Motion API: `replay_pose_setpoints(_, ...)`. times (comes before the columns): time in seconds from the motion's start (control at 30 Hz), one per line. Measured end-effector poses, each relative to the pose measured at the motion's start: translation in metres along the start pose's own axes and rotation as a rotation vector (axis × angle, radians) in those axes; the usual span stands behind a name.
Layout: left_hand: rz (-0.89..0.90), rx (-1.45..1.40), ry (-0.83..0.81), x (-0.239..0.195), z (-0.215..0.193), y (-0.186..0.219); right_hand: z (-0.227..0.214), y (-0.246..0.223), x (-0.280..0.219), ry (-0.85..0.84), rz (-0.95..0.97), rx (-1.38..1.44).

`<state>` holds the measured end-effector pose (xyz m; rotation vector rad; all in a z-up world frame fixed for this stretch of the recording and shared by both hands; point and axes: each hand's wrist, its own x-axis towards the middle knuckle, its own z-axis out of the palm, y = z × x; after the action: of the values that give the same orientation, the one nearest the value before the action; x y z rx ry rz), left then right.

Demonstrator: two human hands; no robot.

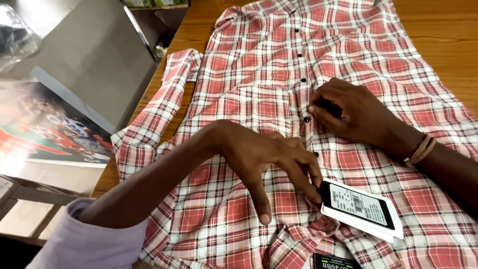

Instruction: Buttoning up a plaid shirt, attaching a tag, and folding it on a table in a shop.

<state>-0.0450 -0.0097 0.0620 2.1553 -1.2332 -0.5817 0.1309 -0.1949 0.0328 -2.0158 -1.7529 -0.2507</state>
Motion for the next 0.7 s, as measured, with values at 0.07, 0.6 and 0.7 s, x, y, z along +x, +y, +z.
replay_pose_setpoints(0.07,-0.026,-0.021,-0.004,-0.003,0.0,0.001,-0.001,0.0,0.002,-0.043,0.011,-0.004)
replay_pose_setpoints(0.6,-0.37,-0.318,0.466,0.002,0.002,-0.02,-0.017,-0.037,-0.026,0.007,-0.399,-0.703)
replay_pose_setpoints(0.7,-0.234,0.079,0.563,0.007,0.005,-0.031,-0.03,-0.061,-0.046,-0.414,-0.016,-0.515)
